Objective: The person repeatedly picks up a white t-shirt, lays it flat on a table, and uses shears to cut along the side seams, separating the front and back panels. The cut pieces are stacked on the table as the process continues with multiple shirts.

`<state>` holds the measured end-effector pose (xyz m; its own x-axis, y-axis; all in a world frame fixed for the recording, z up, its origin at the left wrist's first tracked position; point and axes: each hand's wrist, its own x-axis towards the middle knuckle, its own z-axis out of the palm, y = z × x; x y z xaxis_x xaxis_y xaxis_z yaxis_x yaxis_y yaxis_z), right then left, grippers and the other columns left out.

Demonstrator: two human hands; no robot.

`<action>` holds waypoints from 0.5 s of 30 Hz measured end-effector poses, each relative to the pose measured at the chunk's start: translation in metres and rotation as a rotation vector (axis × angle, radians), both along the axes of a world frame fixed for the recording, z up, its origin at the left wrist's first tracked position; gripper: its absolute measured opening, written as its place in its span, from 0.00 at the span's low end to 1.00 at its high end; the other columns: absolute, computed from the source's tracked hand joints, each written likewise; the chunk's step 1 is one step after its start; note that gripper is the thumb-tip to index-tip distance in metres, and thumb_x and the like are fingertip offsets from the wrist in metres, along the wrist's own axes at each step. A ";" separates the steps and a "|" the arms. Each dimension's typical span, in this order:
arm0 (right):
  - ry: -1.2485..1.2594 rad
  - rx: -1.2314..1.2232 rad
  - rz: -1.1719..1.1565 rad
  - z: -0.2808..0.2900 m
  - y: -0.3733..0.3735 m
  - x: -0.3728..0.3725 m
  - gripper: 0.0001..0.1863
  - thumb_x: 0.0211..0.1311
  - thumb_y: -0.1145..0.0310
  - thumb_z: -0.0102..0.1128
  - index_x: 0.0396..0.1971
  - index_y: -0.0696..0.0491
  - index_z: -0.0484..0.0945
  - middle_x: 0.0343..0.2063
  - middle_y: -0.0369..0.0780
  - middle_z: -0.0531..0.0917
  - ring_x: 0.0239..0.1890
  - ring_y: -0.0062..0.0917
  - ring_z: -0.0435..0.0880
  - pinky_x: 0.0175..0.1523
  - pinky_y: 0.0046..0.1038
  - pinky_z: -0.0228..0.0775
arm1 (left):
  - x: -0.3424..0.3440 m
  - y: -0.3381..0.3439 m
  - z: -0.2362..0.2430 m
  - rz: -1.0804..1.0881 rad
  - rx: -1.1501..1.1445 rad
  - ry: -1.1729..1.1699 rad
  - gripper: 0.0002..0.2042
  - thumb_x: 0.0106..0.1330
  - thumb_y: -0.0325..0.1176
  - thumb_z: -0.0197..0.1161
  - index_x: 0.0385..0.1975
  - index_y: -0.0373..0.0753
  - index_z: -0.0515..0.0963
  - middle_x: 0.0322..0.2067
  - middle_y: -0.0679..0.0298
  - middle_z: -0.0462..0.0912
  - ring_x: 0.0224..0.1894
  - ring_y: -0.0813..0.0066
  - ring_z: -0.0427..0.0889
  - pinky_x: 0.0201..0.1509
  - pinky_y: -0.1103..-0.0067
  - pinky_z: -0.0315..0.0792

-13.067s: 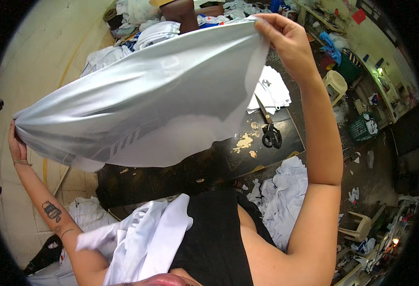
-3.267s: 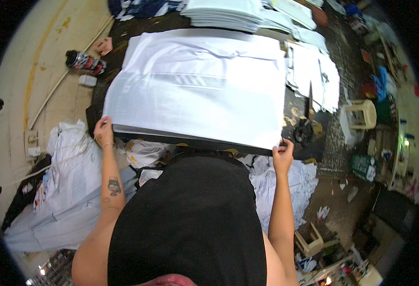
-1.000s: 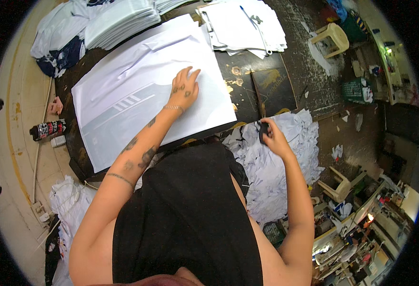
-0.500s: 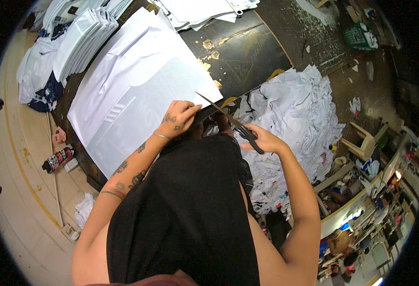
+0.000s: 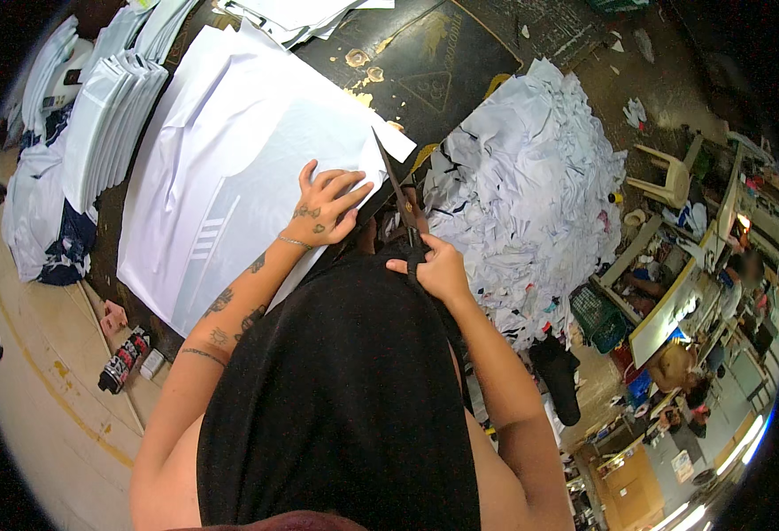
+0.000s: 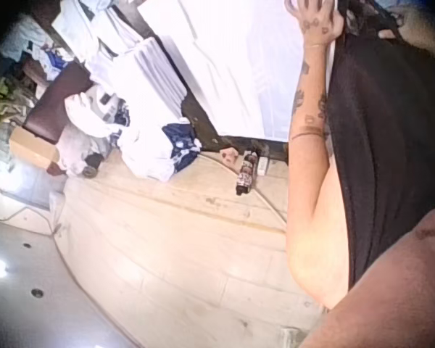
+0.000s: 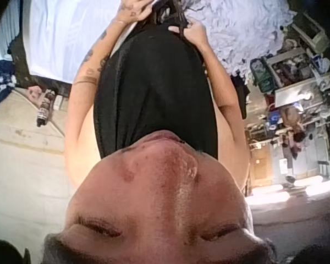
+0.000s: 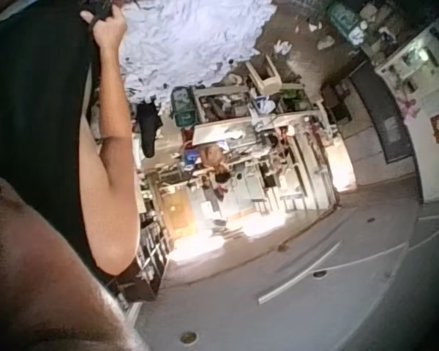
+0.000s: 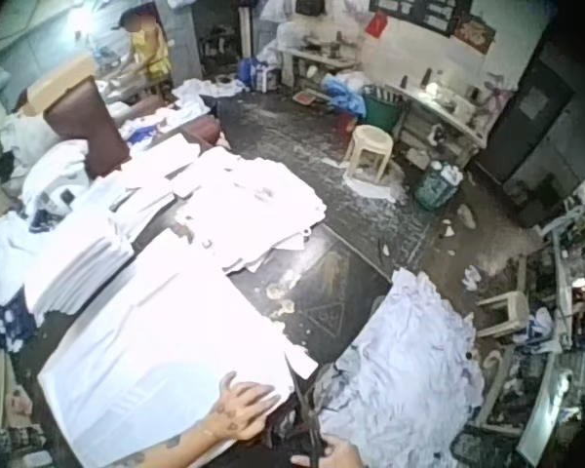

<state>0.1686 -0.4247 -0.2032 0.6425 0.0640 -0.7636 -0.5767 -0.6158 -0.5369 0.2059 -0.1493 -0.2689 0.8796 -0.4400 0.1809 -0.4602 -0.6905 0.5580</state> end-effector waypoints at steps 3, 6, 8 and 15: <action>-0.039 0.012 -0.077 -0.002 0.021 -0.005 0.34 0.43 0.52 0.89 0.47 0.59 0.86 0.22 0.32 0.86 0.23 0.13 0.80 0.29 0.20 0.70 | -0.002 -0.001 -0.003 -0.014 0.019 -0.018 0.26 0.58 0.35 0.62 0.60 0.50 0.82 0.61 0.68 0.80 0.61 0.67 0.75 0.76 0.42 0.41; -0.086 0.057 -0.141 -0.013 0.029 0.000 0.34 0.43 0.52 0.88 0.46 0.59 0.86 0.22 0.32 0.85 0.23 0.13 0.80 0.29 0.21 0.70 | -0.001 0.003 -0.004 -0.036 0.033 -0.016 0.27 0.60 0.33 0.62 0.63 0.51 0.79 0.62 0.67 0.78 0.62 0.66 0.74 0.77 0.43 0.40; -0.059 -0.020 -0.070 -0.010 0.020 0.009 0.34 0.44 0.52 0.89 0.46 0.59 0.86 0.23 0.32 0.85 0.24 0.14 0.80 0.29 0.20 0.70 | 0.001 0.008 -0.003 -0.059 0.036 0.030 0.29 0.61 0.32 0.62 0.66 0.50 0.77 0.64 0.66 0.76 0.65 0.64 0.73 0.77 0.43 0.40; 0.100 -0.068 0.430 0.054 -0.067 0.111 0.40 0.46 0.51 0.87 0.55 0.60 0.82 0.30 0.35 0.86 0.31 0.17 0.79 0.38 0.23 0.72 | 0.008 0.024 0.003 0.138 0.182 -0.007 0.29 0.70 0.32 0.59 0.72 0.42 0.68 0.74 0.57 0.65 0.77 0.56 0.61 0.80 0.50 0.48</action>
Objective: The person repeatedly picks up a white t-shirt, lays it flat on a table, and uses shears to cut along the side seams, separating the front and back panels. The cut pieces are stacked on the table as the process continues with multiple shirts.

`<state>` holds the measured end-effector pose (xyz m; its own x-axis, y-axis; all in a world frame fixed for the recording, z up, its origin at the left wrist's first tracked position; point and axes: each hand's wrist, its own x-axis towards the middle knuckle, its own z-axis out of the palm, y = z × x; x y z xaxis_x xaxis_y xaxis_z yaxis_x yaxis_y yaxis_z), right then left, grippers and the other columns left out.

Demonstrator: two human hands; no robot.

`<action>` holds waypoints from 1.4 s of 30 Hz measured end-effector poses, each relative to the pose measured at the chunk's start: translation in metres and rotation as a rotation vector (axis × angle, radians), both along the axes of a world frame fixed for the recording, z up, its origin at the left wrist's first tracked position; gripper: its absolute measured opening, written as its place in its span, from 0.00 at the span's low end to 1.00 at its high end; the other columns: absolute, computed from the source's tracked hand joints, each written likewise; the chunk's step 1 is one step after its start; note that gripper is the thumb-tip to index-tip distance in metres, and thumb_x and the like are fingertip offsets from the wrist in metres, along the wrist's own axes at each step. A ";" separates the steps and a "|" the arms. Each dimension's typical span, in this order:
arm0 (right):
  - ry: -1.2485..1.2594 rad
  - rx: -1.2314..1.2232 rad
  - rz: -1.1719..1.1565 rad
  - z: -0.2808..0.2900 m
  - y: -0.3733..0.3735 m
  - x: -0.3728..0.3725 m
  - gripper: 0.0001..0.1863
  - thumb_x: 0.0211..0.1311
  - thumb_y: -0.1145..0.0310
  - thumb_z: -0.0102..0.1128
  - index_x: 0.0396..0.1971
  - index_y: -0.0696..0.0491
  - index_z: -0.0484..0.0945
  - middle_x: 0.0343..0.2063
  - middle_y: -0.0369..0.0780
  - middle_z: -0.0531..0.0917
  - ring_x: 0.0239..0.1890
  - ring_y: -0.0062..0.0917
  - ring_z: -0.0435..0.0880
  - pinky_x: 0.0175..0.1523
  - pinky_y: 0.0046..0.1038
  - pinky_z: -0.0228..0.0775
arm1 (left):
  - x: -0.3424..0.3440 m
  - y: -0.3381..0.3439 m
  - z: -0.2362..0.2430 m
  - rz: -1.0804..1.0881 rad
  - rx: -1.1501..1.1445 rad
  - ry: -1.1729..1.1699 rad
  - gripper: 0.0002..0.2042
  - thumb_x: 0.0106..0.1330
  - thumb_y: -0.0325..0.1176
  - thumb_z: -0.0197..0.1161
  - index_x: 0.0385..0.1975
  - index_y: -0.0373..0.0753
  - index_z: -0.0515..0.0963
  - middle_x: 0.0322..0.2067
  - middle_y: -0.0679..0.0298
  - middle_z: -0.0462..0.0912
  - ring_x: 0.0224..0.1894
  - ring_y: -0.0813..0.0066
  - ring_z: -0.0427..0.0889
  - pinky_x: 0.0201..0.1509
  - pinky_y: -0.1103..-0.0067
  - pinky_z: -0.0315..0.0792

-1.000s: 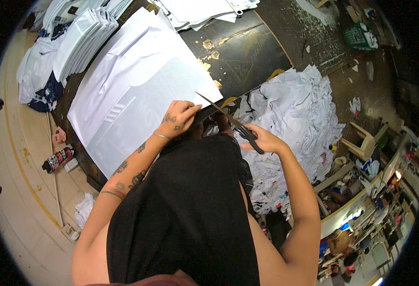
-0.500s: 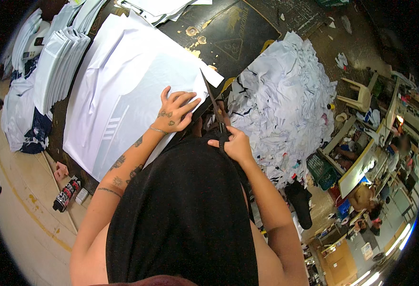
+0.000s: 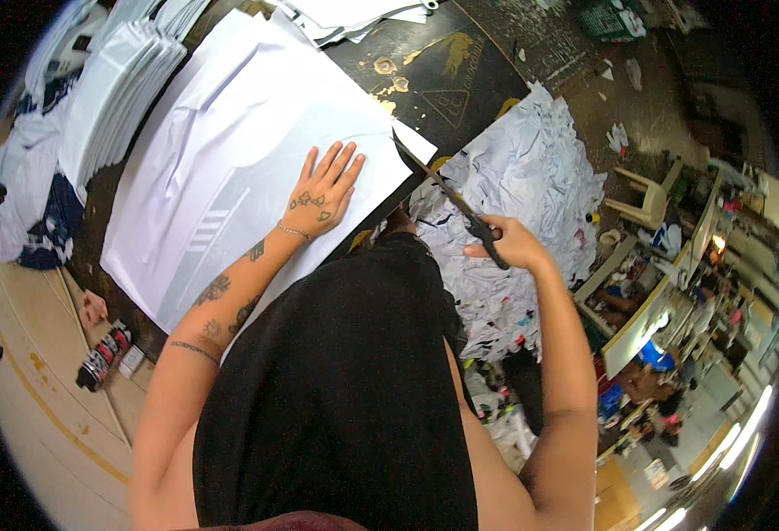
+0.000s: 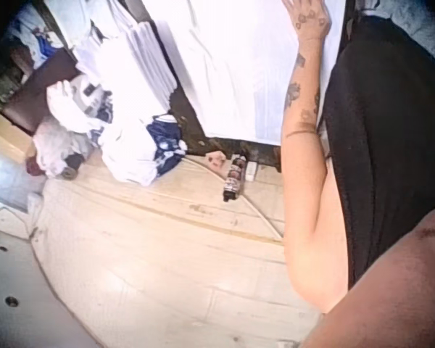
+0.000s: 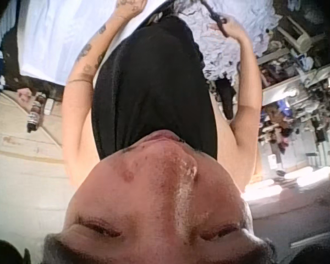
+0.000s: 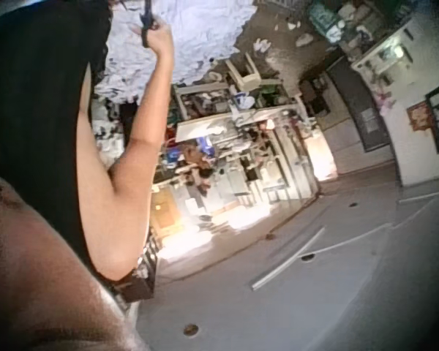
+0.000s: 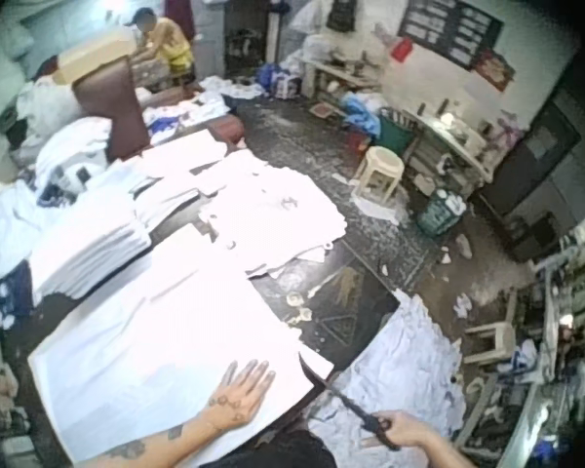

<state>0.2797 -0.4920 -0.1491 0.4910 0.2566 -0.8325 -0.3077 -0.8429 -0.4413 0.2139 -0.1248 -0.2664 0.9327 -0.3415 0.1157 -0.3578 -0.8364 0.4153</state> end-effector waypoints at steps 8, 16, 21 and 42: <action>-0.113 0.224 0.190 -0.051 0.026 0.086 0.44 0.42 0.47 0.87 0.56 0.60 0.82 0.26 0.33 0.83 0.28 0.19 0.77 0.35 0.25 0.70 | 0.002 -0.001 -0.003 0.018 0.058 0.033 0.28 0.72 0.33 0.58 0.72 0.40 0.67 0.75 0.58 0.65 0.78 0.58 0.59 0.81 0.53 0.50; -0.121 0.034 0.296 -0.037 0.053 0.101 0.41 0.36 0.42 0.87 0.45 0.59 0.87 0.23 0.36 0.83 0.26 0.22 0.79 0.35 0.28 0.72 | 0.004 0.000 -0.004 0.033 0.001 0.078 0.29 0.70 0.32 0.59 0.73 0.39 0.66 0.75 0.58 0.65 0.79 0.60 0.58 0.82 0.54 0.49; -0.073 -0.009 0.251 -0.036 0.079 0.109 0.42 0.37 0.44 0.88 0.44 0.63 0.86 0.21 0.35 0.83 0.23 0.18 0.77 0.30 0.24 0.70 | 0.006 0.003 0.001 0.039 -0.008 0.054 0.28 0.71 0.31 0.58 0.72 0.36 0.67 0.74 0.58 0.67 0.78 0.61 0.62 0.82 0.60 0.53; 0.111 0.031 1.064 -0.010 0.157 0.336 0.45 0.48 0.50 0.85 0.62 0.60 0.78 0.32 0.36 0.85 0.34 0.21 0.79 0.41 0.27 0.73 | -0.003 -0.025 0.012 0.323 -0.060 0.065 0.29 0.69 0.26 0.55 0.73 0.34 0.65 0.75 0.57 0.65 0.79 0.63 0.59 0.83 0.62 0.53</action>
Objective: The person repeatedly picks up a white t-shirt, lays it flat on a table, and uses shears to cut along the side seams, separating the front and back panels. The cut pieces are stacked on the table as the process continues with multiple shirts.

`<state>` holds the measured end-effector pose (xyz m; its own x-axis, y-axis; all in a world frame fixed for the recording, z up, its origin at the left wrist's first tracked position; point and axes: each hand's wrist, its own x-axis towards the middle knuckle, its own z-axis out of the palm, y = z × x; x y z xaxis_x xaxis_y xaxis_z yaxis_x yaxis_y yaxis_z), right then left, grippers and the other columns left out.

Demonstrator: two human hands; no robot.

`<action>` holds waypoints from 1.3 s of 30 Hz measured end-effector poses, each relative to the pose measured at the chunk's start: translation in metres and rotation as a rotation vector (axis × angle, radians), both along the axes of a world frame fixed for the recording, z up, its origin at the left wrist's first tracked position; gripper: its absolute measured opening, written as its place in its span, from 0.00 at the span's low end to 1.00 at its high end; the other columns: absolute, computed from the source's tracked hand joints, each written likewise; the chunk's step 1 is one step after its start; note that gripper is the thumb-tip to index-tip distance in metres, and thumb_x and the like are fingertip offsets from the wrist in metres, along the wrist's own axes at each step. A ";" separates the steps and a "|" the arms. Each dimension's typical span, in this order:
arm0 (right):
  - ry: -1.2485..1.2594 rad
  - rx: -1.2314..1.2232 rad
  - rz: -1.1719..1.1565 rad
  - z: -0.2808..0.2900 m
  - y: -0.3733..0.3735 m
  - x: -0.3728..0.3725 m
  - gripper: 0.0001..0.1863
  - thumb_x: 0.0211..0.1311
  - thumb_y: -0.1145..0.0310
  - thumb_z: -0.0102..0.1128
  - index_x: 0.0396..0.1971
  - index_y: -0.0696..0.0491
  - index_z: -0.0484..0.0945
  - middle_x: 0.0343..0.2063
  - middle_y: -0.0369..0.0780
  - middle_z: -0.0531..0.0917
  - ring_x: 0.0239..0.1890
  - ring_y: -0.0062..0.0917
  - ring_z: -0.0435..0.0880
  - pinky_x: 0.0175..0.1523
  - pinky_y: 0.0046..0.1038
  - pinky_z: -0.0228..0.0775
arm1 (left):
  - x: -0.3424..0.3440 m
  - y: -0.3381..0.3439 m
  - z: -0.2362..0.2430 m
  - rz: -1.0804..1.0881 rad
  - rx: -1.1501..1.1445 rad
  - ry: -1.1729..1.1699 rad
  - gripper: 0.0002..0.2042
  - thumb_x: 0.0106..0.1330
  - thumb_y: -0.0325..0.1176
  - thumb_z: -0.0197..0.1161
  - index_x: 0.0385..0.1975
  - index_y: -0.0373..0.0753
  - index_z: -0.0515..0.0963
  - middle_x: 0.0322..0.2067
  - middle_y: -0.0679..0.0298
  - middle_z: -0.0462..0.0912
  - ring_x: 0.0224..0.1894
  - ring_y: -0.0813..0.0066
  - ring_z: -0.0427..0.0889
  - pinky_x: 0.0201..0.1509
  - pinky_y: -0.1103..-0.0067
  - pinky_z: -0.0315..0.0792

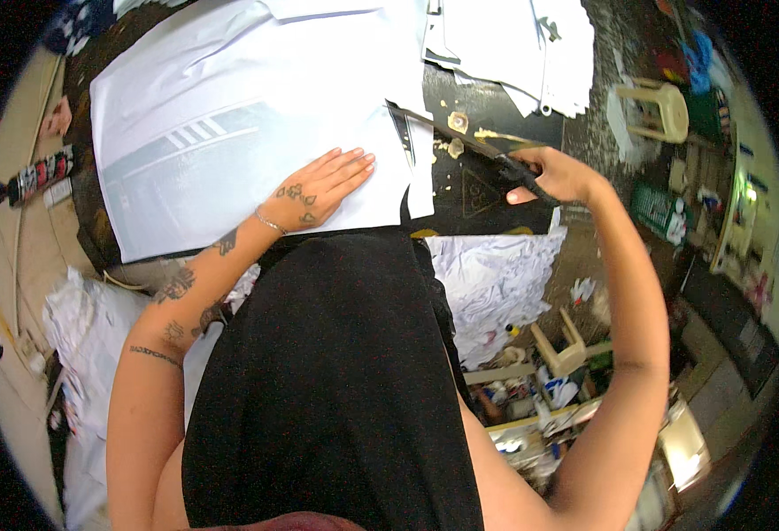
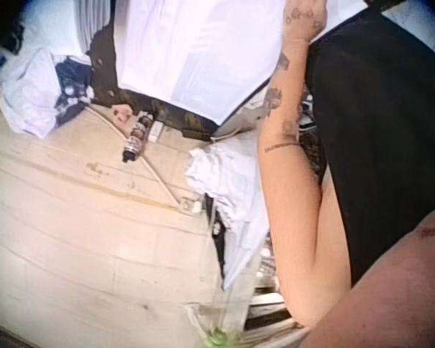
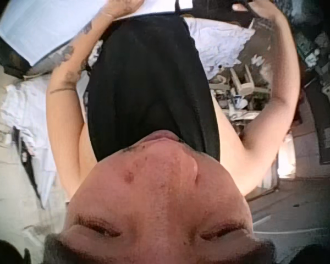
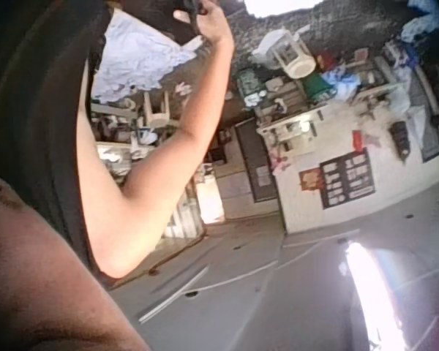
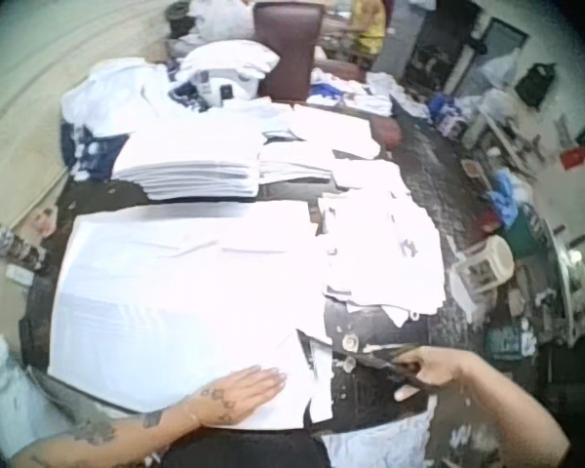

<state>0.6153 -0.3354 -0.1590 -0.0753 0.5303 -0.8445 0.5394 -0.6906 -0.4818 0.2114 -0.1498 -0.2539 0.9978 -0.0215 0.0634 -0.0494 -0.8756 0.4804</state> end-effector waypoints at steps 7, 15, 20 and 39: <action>0.061 0.126 0.359 -0.024 0.116 0.040 0.46 0.40 0.47 0.87 0.60 0.55 0.80 0.39 0.42 0.89 0.40 0.31 0.87 0.48 0.32 0.77 | -0.006 -0.048 -0.010 0.291 0.053 0.109 0.33 0.69 0.38 0.59 0.75 0.41 0.63 0.76 0.61 0.63 0.79 0.65 0.58 0.83 0.59 0.51; -0.233 0.024 0.561 -0.017 0.157 0.021 0.39 0.35 0.47 0.90 0.44 0.57 0.86 0.25 0.37 0.85 0.28 0.25 0.81 0.37 0.31 0.73 | -0.011 -0.043 -0.013 0.332 0.009 0.101 0.33 0.68 0.39 0.59 0.76 0.48 0.64 0.77 0.67 0.62 0.79 0.71 0.58 0.84 0.59 0.49; 0.009 0.062 0.398 -0.016 0.155 -0.010 0.40 0.39 0.52 0.89 0.52 0.58 0.85 0.30 0.40 0.89 0.35 0.26 0.87 0.45 0.30 0.77 | -0.013 -0.044 -0.019 0.344 -0.032 0.100 0.33 0.67 0.39 0.59 0.75 0.47 0.66 0.77 0.67 0.62 0.80 0.70 0.57 0.84 0.58 0.49; -0.184 0.045 0.227 -0.023 0.141 -0.129 0.46 0.36 0.39 0.86 0.48 0.63 0.85 0.32 0.47 0.89 0.37 0.32 0.89 0.48 0.36 0.78 | -0.017 -0.041 -0.022 0.330 -0.031 -0.037 0.33 0.64 0.36 0.60 0.72 0.42 0.69 0.75 0.63 0.65 0.78 0.68 0.60 0.81 0.60 0.53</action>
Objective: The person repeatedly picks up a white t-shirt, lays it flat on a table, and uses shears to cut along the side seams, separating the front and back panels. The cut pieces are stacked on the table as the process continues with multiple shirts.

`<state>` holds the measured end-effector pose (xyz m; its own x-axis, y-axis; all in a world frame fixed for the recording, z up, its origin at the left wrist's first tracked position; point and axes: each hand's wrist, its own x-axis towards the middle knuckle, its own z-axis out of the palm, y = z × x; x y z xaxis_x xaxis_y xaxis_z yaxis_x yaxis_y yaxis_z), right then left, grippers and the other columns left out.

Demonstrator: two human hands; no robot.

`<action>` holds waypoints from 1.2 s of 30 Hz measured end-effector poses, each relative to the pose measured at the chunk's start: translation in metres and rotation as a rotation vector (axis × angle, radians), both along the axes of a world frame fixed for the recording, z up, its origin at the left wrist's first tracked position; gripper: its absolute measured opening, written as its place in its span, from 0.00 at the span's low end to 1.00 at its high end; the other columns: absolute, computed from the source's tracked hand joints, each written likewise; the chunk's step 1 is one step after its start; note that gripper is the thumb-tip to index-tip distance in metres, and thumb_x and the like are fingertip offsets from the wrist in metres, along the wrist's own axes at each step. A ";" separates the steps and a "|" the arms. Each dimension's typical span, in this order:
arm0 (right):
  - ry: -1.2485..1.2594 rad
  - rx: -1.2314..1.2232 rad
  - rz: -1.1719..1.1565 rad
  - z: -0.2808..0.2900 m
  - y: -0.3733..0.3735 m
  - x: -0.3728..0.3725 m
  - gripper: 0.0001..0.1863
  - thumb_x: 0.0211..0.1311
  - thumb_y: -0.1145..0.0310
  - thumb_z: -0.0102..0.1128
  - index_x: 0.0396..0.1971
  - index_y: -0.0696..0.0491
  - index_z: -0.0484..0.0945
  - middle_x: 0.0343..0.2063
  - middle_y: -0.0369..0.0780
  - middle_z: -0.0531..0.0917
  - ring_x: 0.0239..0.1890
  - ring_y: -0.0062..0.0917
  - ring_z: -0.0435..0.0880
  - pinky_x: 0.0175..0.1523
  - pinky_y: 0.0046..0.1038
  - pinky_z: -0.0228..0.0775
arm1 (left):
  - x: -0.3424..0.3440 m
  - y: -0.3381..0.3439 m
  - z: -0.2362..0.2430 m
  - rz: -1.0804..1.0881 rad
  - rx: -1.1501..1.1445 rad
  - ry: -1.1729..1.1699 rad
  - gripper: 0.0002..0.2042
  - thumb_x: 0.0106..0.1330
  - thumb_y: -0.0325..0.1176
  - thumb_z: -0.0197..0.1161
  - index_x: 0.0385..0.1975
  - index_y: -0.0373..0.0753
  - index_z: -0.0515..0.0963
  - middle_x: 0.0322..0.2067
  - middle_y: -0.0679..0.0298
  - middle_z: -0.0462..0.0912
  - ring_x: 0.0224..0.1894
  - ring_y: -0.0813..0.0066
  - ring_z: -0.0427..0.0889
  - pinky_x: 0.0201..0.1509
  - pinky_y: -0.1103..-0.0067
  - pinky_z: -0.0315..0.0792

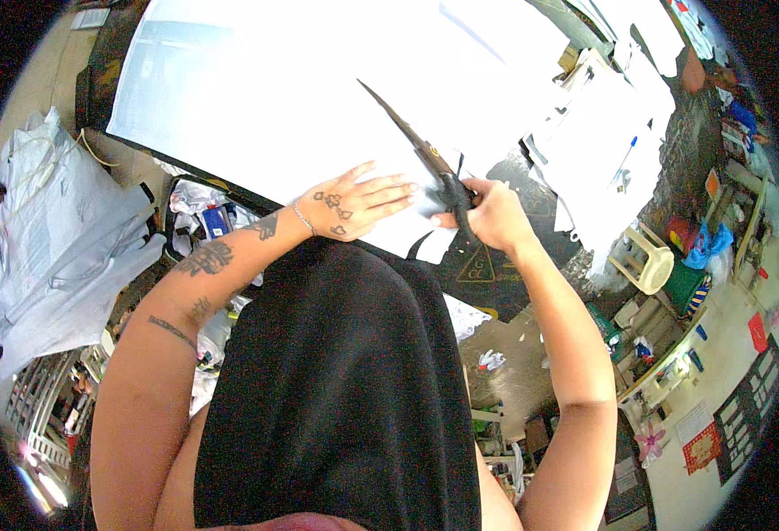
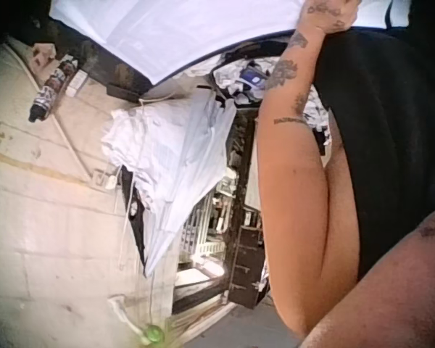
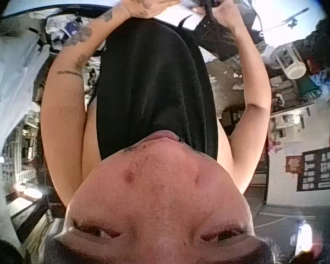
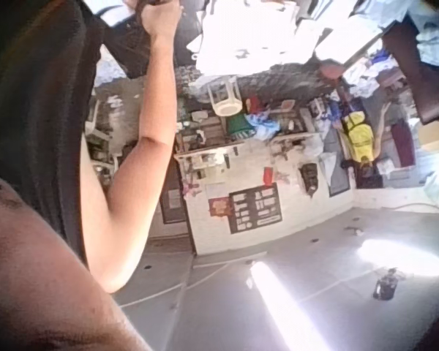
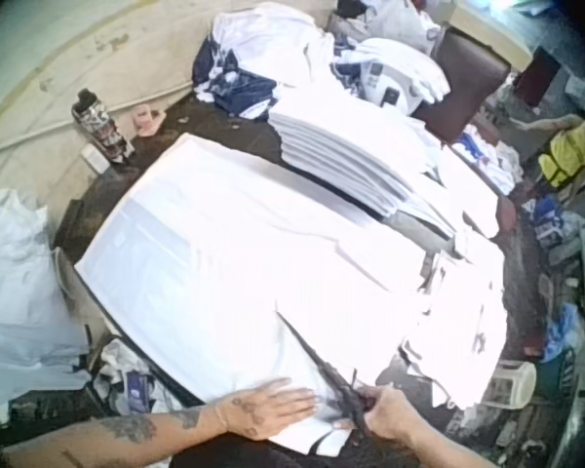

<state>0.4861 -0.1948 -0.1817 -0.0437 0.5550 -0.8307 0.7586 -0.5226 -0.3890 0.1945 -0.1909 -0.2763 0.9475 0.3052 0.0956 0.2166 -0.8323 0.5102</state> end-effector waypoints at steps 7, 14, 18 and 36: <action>0.150 -0.039 -0.110 -0.006 0.005 -0.040 0.51 0.39 0.35 0.83 0.56 0.61 0.81 0.37 0.47 0.89 0.40 0.30 0.88 0.49 0.31 0.78 | -0.029 0.029 0.008 0.071 -0.291 -0.345 0.14 0.62 0.28 0.67 0.47 0.35 0.82 0.53 0.53 0.82 0.60 0.56 0.80 0.66 0.59 0.74; 0.080 -0.153 -0.173 0.016 0.041 -0.039 0.41 0.45 0.48 0.87 0.55 0.60 0.83 0.27 0.36 0.86 0.28 0.18 0.81 0.34 0.24 0.70 | -0.246 0.158 0.016 0.953 -0.061 -0.202 0.09 0.70 0.25 0.65 0.48 0.37 0.84 0.46 0.58 0.88 0.52 0.60 0.85 0.63 0.68 0.75; 0.058 -0.125 0.089 0.026 0.081 -0.020 0.51 0.44 0.38 0.84 0.61 0.60 0.78 0.29 0.38 0.83 0.32 0.27 0.82 0.41 0.31 0.72 | -0.336 0.201 0.008 0.879 0.236 -0.001 0.18 0.74 0.28 0.57 0.63 0.41 0.79 0.59 0.55 0.81 0.63 0.57 0.77 0.72 0.63 0.63; -0.129 -0.069 0.285 0.003 0.201 -0.098 0.46 0.36 0.43 0.89 0.51 0.63 0.83 0.31 0.45 0.88 0.36 0.35 0.87 0.47 0.35 0.77 | -0.358 0.195 -0.004 0.801 0.204 0.164 0.33 0.64 0.43 0.65 0.72 0.48 0.71 0.74 0.54 0.63 0.76 0.52 0.59 0.78 0.47 0.43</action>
<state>0.3876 0.0062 -0.1784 -0.0814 0.4774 -0.8749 0.9190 -0.3037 -0.2513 -0.1639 0.0040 -0.2802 0.4583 0.8830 0.1015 0.8395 -0.4675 0.2768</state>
